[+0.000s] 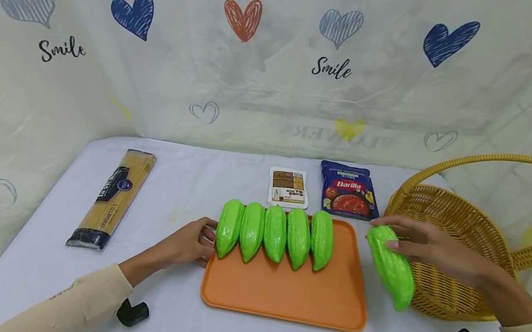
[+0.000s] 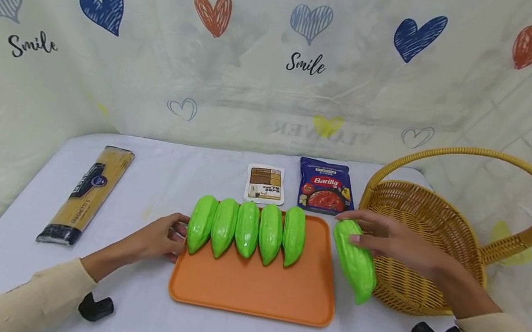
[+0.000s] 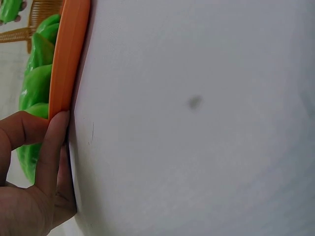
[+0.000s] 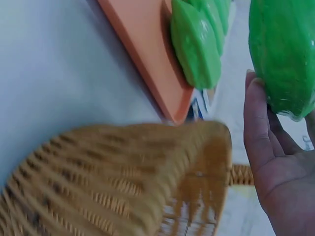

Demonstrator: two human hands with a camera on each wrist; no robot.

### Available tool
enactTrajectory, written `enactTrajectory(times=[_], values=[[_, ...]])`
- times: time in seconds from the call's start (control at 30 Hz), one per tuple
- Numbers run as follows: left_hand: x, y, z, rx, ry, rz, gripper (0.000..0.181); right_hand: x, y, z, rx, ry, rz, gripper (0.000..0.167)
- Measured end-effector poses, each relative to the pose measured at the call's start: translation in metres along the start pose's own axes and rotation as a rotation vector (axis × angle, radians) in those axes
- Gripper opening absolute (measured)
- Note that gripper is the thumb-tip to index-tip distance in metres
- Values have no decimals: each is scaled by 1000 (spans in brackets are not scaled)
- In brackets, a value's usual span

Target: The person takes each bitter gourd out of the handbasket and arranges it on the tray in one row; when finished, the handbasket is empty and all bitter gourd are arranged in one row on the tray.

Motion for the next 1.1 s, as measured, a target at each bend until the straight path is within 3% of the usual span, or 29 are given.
enactTrajectory(times=[0.73, 0.97, 1.1], values=[[-2, 0, 0, -5, 4, -11, 66, 1, -37, -39, -80, 76, -17, 64], [0, -1, 0, -6, -3, -2, 66, 0, -46, -53, -79, 16, -31, 63], [1, 0, 0, -7, -7, -1, 66, -6, -50, -54, -113, 36, -54, 64]])
Point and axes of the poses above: each hand's wrist, its own y-axis away from the middle knuckle, its own z-axis out of the back of the hand, x = y × z, the point moved 9 cm from there along -y, towards the middle knuckle, and after that the axes turned 13 degrees about -x, right-handed, at the moved point
